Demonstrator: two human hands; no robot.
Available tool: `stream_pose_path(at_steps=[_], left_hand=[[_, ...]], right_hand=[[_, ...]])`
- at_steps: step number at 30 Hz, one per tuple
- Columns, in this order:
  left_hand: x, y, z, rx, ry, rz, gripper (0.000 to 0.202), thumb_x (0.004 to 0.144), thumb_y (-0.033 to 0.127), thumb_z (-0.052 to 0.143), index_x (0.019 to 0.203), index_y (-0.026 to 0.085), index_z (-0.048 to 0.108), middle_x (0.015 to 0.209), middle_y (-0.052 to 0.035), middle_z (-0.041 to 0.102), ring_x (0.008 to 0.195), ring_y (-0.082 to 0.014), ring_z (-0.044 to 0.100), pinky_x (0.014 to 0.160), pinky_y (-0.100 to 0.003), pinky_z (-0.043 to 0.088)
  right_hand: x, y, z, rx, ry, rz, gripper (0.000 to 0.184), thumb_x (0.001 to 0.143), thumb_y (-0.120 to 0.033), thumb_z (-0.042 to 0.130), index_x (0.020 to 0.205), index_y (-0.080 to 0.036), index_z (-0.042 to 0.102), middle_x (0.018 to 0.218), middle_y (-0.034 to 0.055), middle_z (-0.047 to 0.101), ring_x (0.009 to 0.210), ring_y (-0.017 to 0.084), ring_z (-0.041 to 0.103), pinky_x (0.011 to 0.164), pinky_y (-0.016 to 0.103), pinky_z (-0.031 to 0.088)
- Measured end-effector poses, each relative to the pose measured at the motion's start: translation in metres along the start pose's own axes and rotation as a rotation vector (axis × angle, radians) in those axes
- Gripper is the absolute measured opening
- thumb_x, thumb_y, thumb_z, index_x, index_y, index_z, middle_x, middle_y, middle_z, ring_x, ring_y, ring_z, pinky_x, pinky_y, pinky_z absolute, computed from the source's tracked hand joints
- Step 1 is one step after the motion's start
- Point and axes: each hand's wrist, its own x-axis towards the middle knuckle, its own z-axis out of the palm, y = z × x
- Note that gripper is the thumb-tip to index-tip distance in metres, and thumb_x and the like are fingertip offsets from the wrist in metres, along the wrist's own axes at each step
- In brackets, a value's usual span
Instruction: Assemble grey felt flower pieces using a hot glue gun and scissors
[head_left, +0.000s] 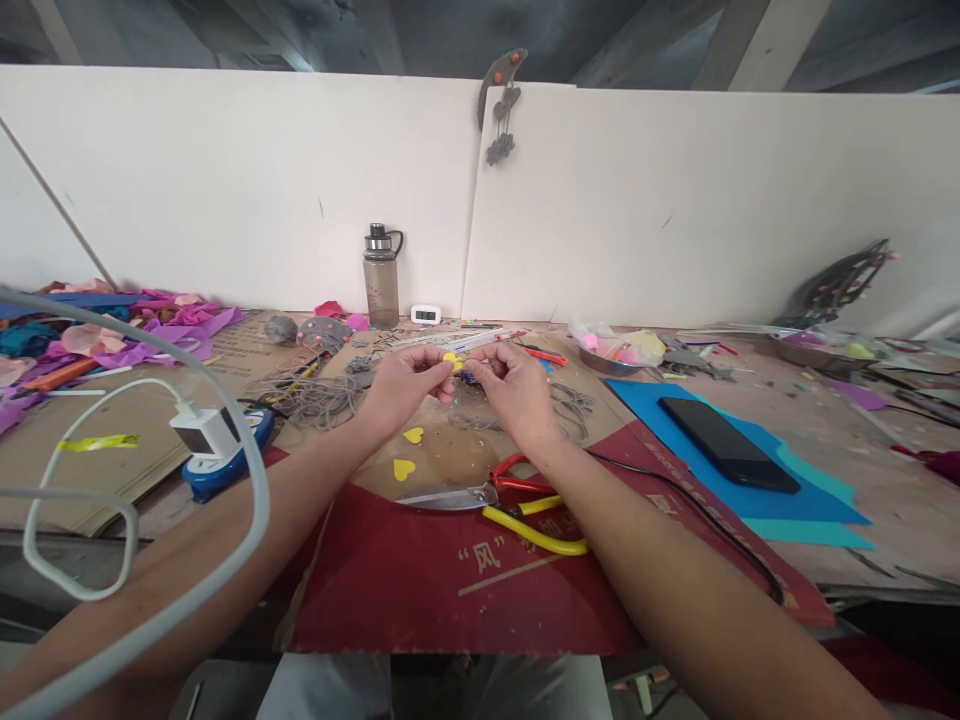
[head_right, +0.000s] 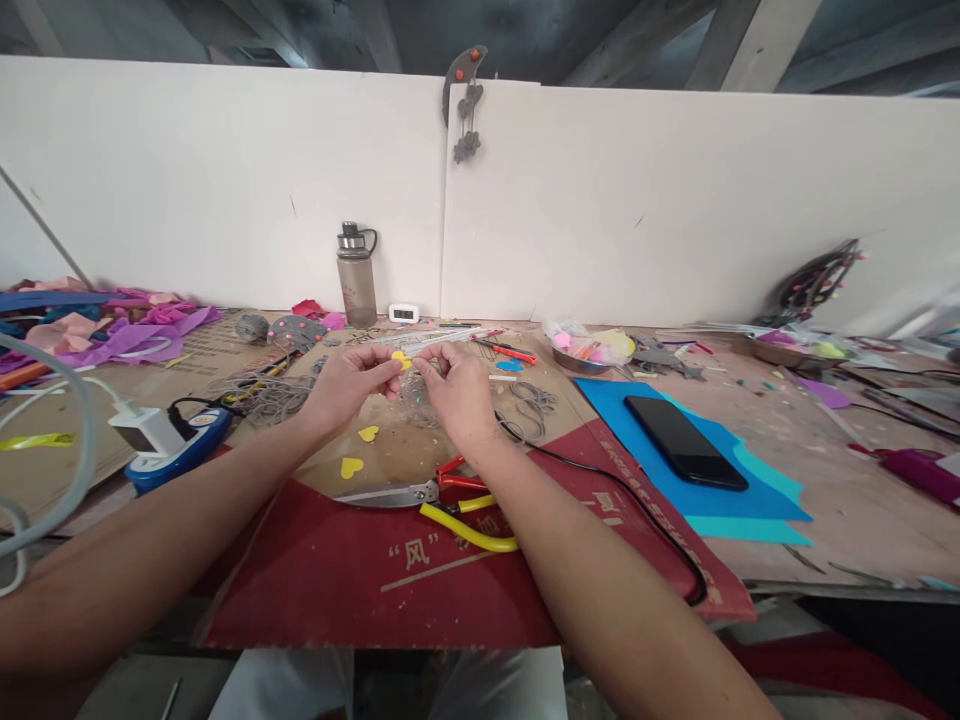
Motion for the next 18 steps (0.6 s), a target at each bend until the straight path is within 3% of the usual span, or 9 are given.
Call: stream_pose_path(at_steps=[18], left_hand=[[-0.0031,-0.0002,0.0004,0.105,-0.06,0.007,0.022,0.072,0.034,0.072,0.075,0.014,0.064,0.058,-0.0005,0.062,0.05,-0.0098,0.057,0.053,-0.023,0.05]], right_hand=[[-0.001,-0.0009,-0.0008,0.008,-0.014,0.027,0.014,0.078,-0.031,0.062,0.077,-0.018,0.069,0.057,-0.004,0.044,0.055,0.012,0.037,0.057,0.026,0.03]])
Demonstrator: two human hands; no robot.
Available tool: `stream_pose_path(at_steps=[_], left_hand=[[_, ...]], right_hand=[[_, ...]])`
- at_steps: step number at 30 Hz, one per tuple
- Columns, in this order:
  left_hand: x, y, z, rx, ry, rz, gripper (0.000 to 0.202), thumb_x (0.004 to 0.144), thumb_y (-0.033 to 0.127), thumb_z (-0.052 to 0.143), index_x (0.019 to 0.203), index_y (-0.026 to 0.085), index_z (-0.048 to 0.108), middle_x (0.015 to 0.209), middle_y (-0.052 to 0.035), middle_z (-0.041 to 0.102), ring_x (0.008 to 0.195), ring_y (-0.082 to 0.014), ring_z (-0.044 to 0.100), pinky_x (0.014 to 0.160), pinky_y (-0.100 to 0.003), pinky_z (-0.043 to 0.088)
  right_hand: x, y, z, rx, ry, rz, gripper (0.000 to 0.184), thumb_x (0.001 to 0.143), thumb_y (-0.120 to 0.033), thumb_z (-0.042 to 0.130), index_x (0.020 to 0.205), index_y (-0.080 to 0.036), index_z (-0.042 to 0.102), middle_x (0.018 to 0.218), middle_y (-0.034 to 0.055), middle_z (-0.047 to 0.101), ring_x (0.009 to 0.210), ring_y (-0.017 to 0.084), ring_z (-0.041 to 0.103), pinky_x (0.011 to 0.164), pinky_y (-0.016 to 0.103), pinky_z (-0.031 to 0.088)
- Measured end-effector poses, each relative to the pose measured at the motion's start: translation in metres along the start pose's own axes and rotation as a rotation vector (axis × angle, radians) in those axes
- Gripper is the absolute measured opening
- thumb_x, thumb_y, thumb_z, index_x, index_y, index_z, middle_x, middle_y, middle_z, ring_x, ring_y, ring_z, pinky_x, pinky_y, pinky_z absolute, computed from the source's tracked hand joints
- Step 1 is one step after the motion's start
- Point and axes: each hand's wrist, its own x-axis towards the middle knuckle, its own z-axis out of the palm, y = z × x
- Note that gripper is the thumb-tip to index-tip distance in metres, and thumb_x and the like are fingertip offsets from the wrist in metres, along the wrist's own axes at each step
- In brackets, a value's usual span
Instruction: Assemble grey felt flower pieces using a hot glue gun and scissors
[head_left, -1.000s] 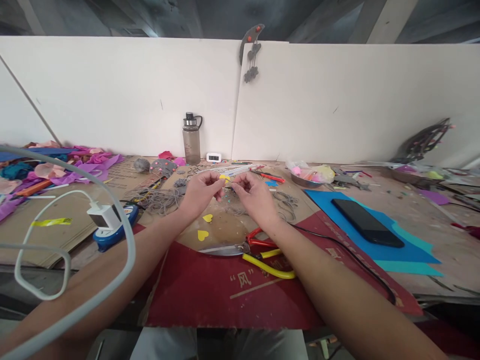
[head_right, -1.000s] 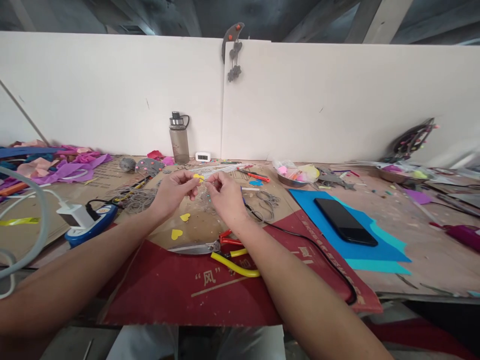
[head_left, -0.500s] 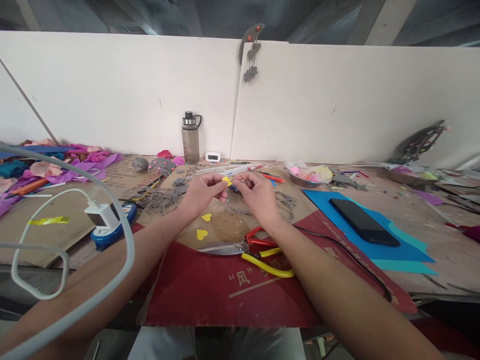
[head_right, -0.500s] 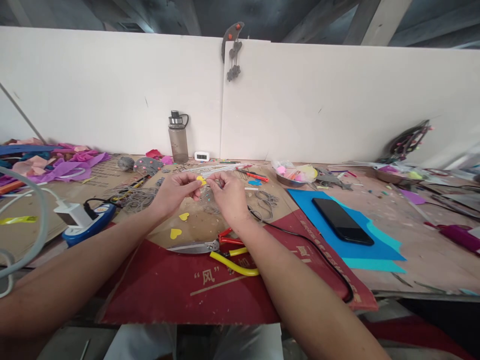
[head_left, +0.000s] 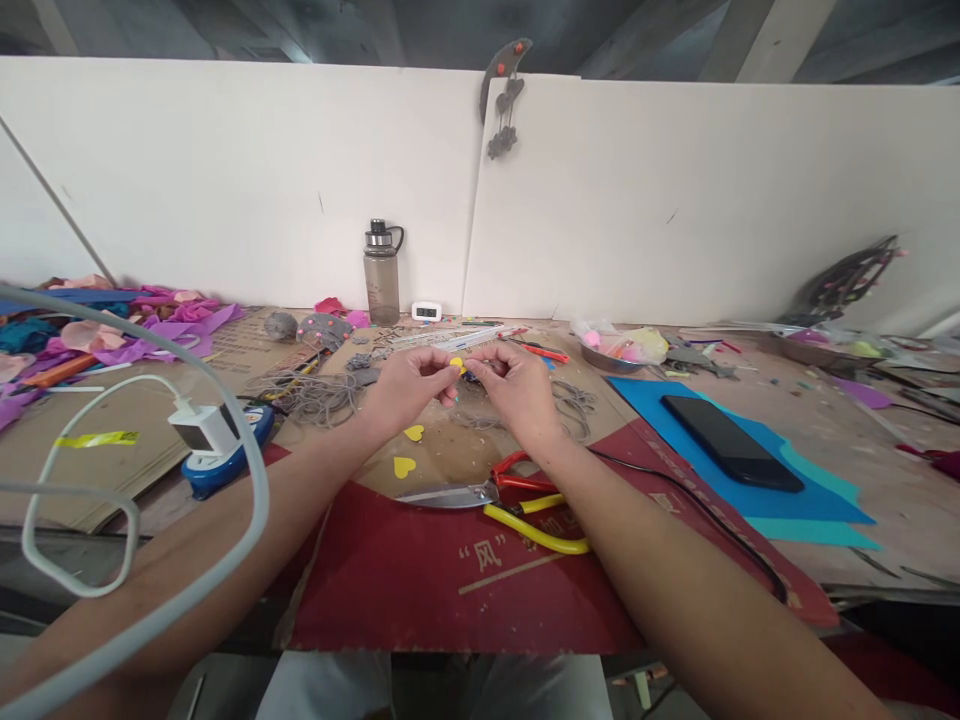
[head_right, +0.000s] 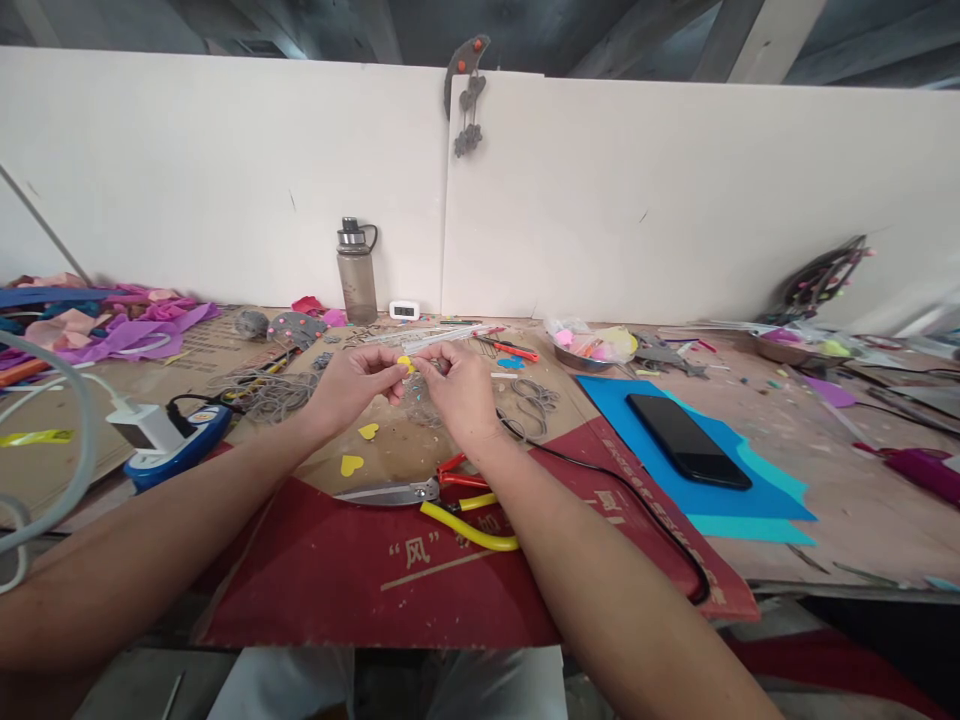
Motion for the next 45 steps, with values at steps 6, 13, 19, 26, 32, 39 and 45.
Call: stream_pose_path(at_steps=[6,13,19,26,32,39,45], left_hand=[[0.0014,-0.0014,-0.0002,-0.01,-0.024,0.018,0.021,0.072,0.033,0.072,0.076,0.014,0.065,0.058,-0.0001,0.062,0.05,-0.0097,0.057,0.053,-0.023,0.048],[0.0028,0.0004,-0.0002,-0.043,0.015,-0.029,0.02,0.072,0.03,0.072,0.072,0.013,0.063,0.056,-0.0002,0.062,0.047,-0.0086,0.056,0.052,-0.022,0.048],[0.0052,-0.0029,-0.0027,-0.081,0.011,-0.042,0.022,0.071,0.032,0.074,0.072,0.013,0.064,0.06,-0.0024,0.064,0.052,-0.0098,0.059,0.056,-0.023,0.05],[0.0032,-0.0021,-0.0014,-0.039,-0.005,-0.026,0.018,0.073,0.03,0.072,0.076,0.014,0.065,0.062,-0.0016,0.064,0.053,-0.0103,0.06,0.057,-0.024,0.05],[0.0023,0.0013,-0.001,-0.012,-0.037,-0.021,0.018,0.074,0.031,0.07,0.075,0.014,0.066,0.06,-0.0014,0.064,0.052,-0.0099,0.059,0.057,-0.023,0.049],[0.0031,0.0043,-0.0016,-0.002,-0.056,-0.022,0.018,0.075,0.031,0.07,0.072,0.013,0.065,0.059,-0.0013,0.063,0.05,-0.0096,0.057,0.056,-0.023,0.048],[0.0029,0.0045,-0.0043,0.032,-0.103,0.01,0.021,0.077,0.033,0.069,0.075,0.012,0.065,0.06,-0.0006,0.064,0.053,-0.0088,0.058,0.057,-0.022,0.047]], right_hand=[[0.0001,0.0003,0.0012,0.019,-0.002,0.017,0.016,0.077,-0.032,0.063,0.076,-0.018,0.069,0.055,-0.0049,0.041,0.055,0.011,0.036,0.055,0.026,0.029],[-0.0002,-0.0011,0.001,0.052,-0.026,0.019,0.015,0.078,-0.031,0.061,0.08,-0.018,0.067,0.057,-0.0055,0.04,0.054,0.011,0.035,0.055,0.025,0.031],[0.0007,0.0001,0.0001,0.074,-0.043,-0.021,0.02,0.078,-0.028,0.059,0.094,-0.018,0.065,0.059,-0.0069,0.038,0.055,0.011,0.038,0.058,0.025,0.034],[0.0003,0.0027,0.001,0.044,-0.048,-0.029,0.014,0.079,-0.029,0.059,0.084,-0.018,0.066,0.063,-0.0029,0.05,0.058,0.012,0.041,0.059,0.025,0.035],[0.0004,0.0028,0.0012,0.047,-0.072,-0.023,0.014,0.08,-0.03,0.057,0.081,-0.018,0.065,0.072,0.001,0.062,0.06,0.012,0.047,0.06,0.026,0.037],[0.0002,0.0015,0.0018,0.067,-0.099,-0.013,0.013,0.08,-0.029,0.056,0.078,-0.018,0.061,0.07,0.0002,0.06,0.059,0.012,0.046,0.059,0.026,0.036],[0.0002,0.0025,0.0028,0.099,-0.123,0.004,0.013,0.08,-0.03,0.055,0.077,-0.018,0.058,0.07,-0.0004,0.058,0.06,0.012,0.047,0.059,0.026,0.037]])
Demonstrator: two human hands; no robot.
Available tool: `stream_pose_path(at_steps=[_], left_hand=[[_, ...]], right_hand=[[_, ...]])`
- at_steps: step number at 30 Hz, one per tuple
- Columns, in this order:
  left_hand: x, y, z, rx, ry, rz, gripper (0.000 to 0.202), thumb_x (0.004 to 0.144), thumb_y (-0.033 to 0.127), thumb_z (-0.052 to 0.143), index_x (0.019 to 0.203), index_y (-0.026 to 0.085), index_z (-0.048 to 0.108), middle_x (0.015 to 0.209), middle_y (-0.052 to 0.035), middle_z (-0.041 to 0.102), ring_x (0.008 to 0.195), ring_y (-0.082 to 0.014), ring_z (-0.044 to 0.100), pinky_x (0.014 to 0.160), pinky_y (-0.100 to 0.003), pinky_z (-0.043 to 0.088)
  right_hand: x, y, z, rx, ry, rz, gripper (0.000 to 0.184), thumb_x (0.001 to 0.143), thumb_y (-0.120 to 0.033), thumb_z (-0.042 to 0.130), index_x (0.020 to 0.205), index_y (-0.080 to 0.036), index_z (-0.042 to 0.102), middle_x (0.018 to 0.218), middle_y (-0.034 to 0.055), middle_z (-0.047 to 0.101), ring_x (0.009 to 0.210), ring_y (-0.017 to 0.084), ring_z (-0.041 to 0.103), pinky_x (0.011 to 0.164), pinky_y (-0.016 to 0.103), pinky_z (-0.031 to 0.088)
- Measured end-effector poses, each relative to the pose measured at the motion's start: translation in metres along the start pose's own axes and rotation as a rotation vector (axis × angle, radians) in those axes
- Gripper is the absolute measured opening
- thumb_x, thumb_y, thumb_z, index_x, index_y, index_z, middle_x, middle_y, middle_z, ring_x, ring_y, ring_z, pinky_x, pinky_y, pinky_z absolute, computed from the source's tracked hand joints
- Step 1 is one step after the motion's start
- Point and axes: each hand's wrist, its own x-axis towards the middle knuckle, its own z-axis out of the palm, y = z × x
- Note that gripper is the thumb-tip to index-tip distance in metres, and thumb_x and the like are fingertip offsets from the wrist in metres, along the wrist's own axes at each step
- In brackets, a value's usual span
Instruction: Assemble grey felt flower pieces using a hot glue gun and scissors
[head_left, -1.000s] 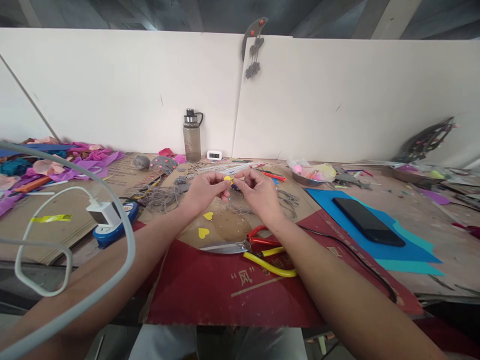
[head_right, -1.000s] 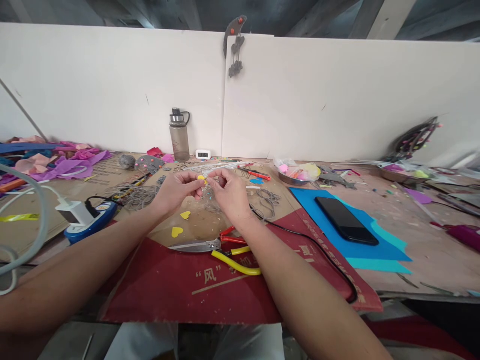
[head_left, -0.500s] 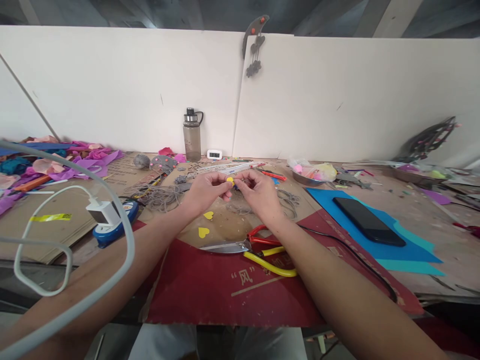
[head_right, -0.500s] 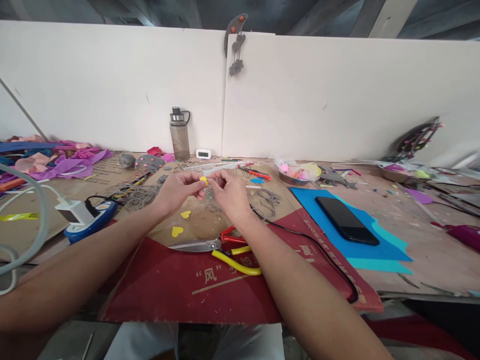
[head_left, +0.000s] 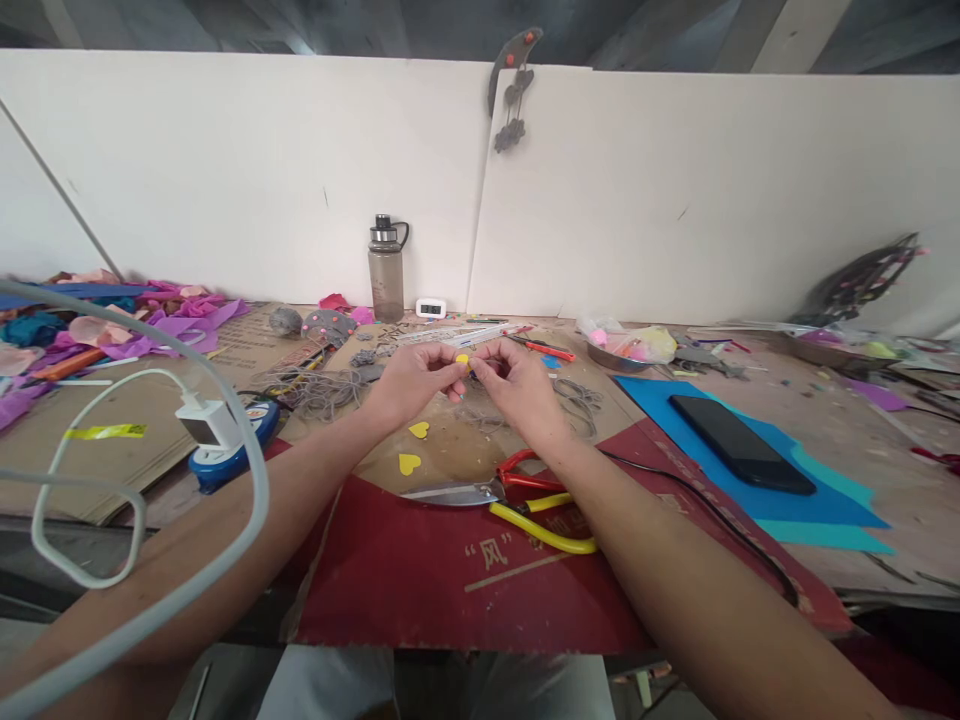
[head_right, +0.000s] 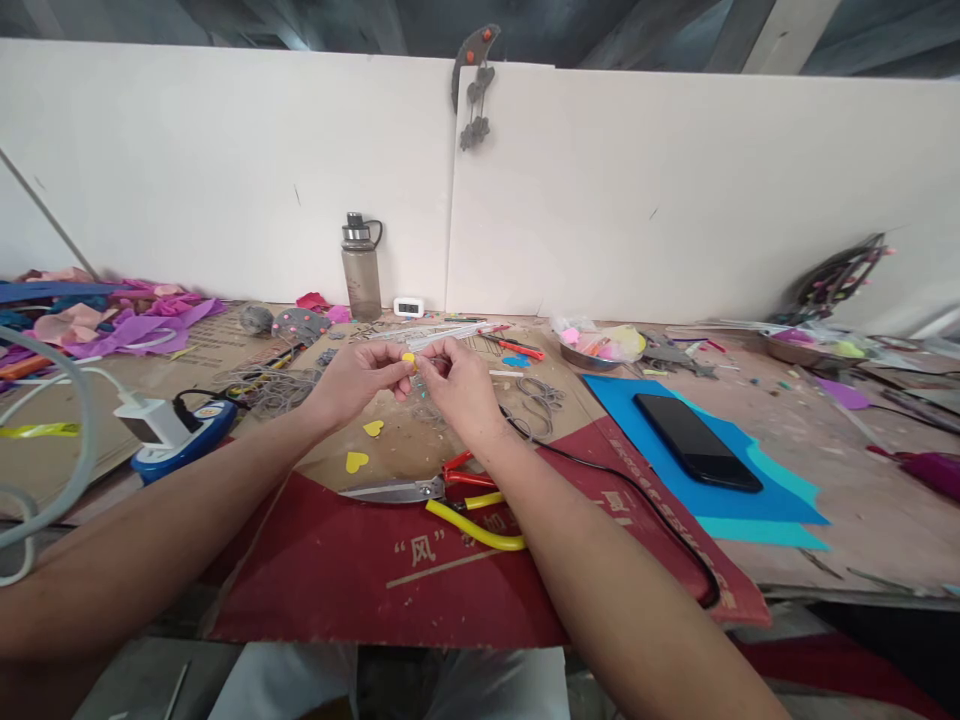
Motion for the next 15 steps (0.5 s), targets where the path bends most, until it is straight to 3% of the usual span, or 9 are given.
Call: stream_pose_path(at_steps=[8,12,15], left_hand=[[0.004,-0.0024,0.0023,-0.139,0.08,-0.093,0.014,0.074,0.023,0.069,0.072,0.012,0.06,0.057,0.0002,0.062,0.049,-0.0081,0.057,0.054,-0.022,0.049],[0.0033,-0.0026,0.0022,-0.124,0.116,-0.086,0.013,0.074,0.021,0.068,0.071,0.013,0.059,0.057,0.0002,0.062,0.05,-0.008,0.057,0.054,-0.021,0.049],[0.0029,-0.0024,0.002,-0.097,0.121,-0.084,0.013,0.074,0.022,0.068,0.071,0.013,0.059,0.056,0.0002,0.062,0.049,-0.0084,0.058,0.053,-0.022,0.05]], right_hand=[[0.0021,0.002,-0.0045,-0.032,0.045,-0.064,0.018,0.078,-0.026,0.058,0.095,-0.02,0.055,0.066,-0.0051,0.045,0.061,0.013,0.044,0.061,0.026,0.037],[-0.0002,-0.0006,-0.0056,-0.148,0.061,-0.136,0.006,0.078,-0.022,0.057,0.083,-0.019,0.059,0.069,-0.0019,0.051,0.065,0.014,0.045,0.064,0.027,0.037],[-0.0025,-0.0044,-0.0053,-0.195,0.083,-0.154,0.007,0.079,-0.022,0.056,0.077,-0.019,0.062,0.07,-0.0003,0.054,0.065,0.014,0.046,0.065,0.027,0.036]])
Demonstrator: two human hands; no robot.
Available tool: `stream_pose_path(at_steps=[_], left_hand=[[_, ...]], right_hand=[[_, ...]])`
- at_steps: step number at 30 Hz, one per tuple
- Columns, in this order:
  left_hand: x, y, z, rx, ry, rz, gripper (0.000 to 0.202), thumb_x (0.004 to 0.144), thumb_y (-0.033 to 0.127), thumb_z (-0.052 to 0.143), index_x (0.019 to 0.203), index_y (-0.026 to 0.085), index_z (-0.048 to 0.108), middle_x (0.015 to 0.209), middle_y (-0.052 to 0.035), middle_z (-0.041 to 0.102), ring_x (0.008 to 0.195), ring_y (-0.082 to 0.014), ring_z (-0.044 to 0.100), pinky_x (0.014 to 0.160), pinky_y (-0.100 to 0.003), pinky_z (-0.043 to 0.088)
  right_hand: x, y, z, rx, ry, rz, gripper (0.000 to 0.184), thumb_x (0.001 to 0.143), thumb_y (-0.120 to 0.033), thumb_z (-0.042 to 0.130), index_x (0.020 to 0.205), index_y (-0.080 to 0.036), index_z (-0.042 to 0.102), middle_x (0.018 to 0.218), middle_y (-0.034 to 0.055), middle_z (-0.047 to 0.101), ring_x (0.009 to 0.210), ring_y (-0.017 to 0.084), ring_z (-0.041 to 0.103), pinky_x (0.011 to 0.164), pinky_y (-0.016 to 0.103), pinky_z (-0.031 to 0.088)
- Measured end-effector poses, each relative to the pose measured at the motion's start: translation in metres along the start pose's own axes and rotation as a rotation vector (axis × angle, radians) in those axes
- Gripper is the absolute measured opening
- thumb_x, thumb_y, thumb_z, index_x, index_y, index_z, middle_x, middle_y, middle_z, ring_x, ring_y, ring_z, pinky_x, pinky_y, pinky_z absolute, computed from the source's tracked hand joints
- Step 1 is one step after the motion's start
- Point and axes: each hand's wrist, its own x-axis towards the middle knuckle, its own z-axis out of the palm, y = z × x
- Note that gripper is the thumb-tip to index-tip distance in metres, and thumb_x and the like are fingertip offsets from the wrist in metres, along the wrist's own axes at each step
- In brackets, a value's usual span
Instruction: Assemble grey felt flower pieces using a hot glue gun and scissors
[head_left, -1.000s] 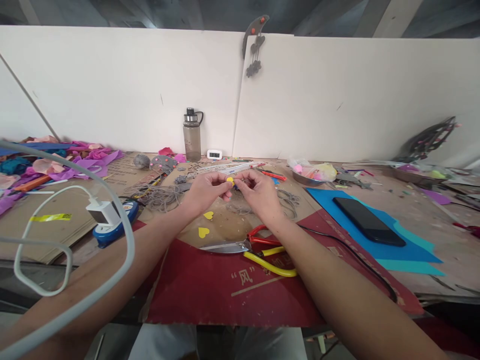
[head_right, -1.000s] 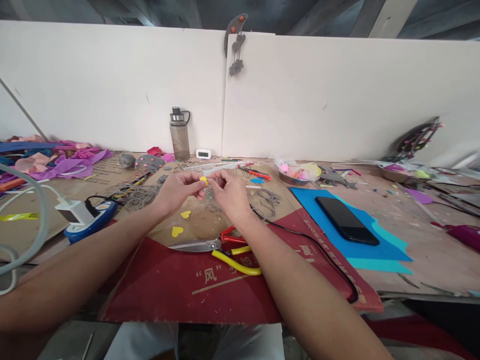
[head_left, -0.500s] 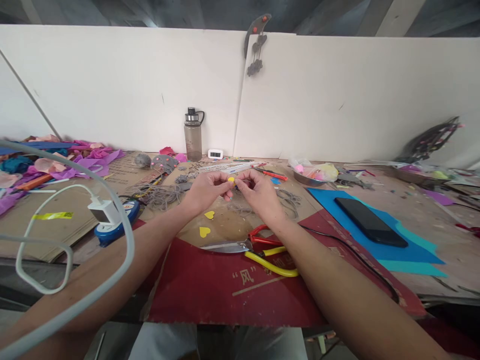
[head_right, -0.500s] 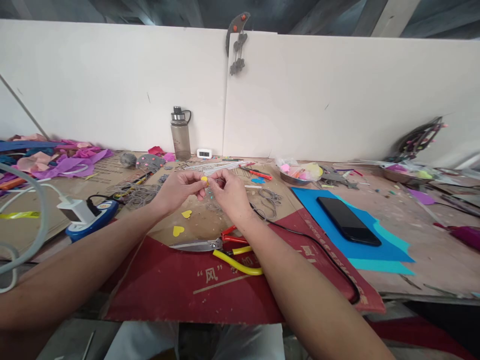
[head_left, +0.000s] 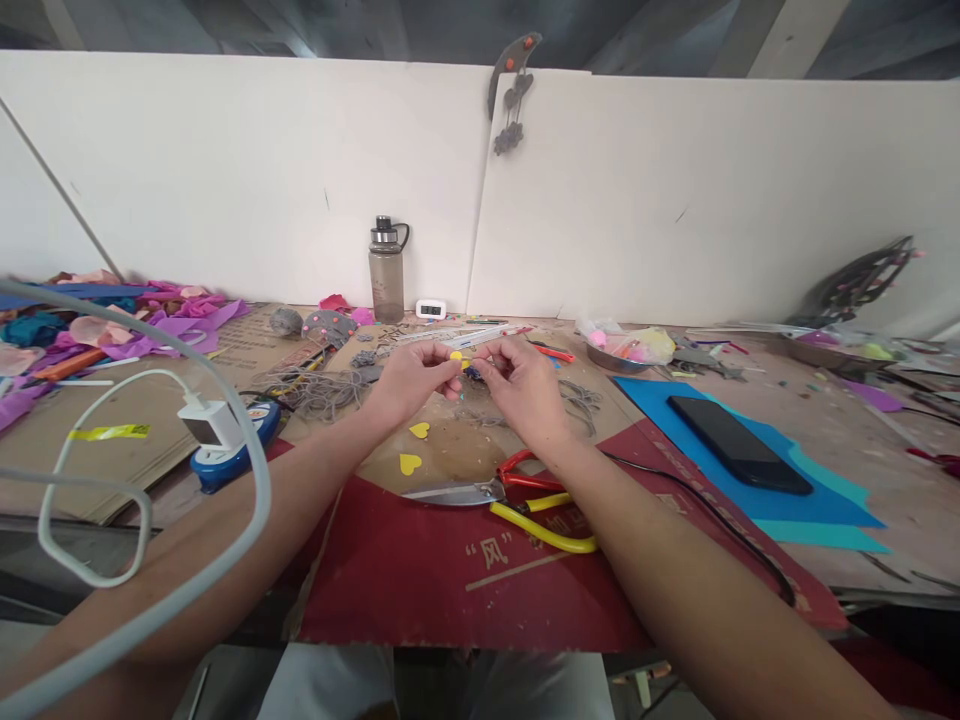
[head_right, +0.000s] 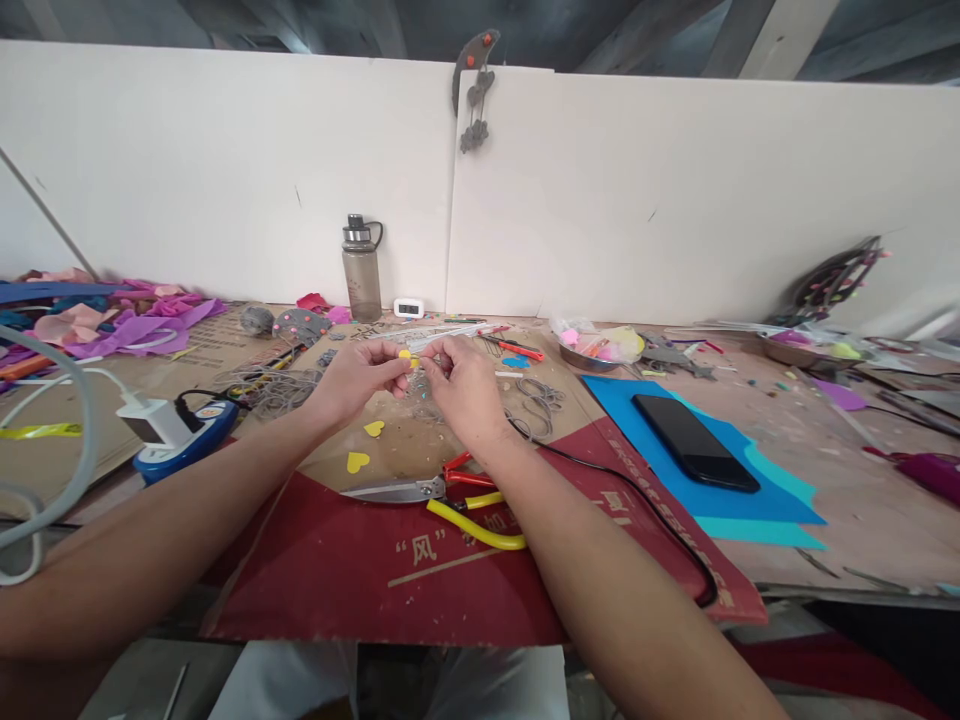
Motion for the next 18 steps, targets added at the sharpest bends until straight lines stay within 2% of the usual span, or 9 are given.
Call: stream_pose_path(at_steps=[8,15,18], left_hand=[[-0.0013,0.0032,0.0033,0.043,0.047,0.002,0.013,0.074,0.02,0.068,0.07,0.013,0.058,0.054,0.0004,0.062,0.047,-0.009,0.058,0.052,-0.022,0.05],[-0.0042,0.008,0.0066,0.083,0.089,-0.013,0.011,0.075,0.02,0.066,0.07,0.013,0.059,0.052,0.0002,0.062,0.045,-0.0094,0.058,0.051,-0.022,0.05],[-0.0047,0.0057,0.005,0.159,0.111,0.031,0.008,0.073,0.02,0.064,0.069,0.015,0.059,0.052,0.0011,0.061,0.045,-0.0099,0.058,0.05,-0.022,0.049]], right_hand=[[-0.0023,-0.0042,0.0016,-0.004,-0.012,0.062,0.014,0.083,-0.029,0.054,0.08,-0.018,0.062,0.071,0.0007,0.06,0.061,0.013,0.045,0.06,0.027,0.034],[-0.0046,-0.0063,0.004,0.032,-0.009,0.094,0.017,0.085,-0.032,0.052,0.078,-0.019,0.059,0.066,-0.0016,0.056,0.058,0.012,0.043,0.059,0.026,0.033],[-0.0053,-0.0064,0.0052,0.047,-0.016,0.097,0.016,0.085,-0.032,0.051,0.078,-0.019,0.058,0.068,-0.0014,0.056,0.059,0.012,0.044,0.059,0.026,0.033]])
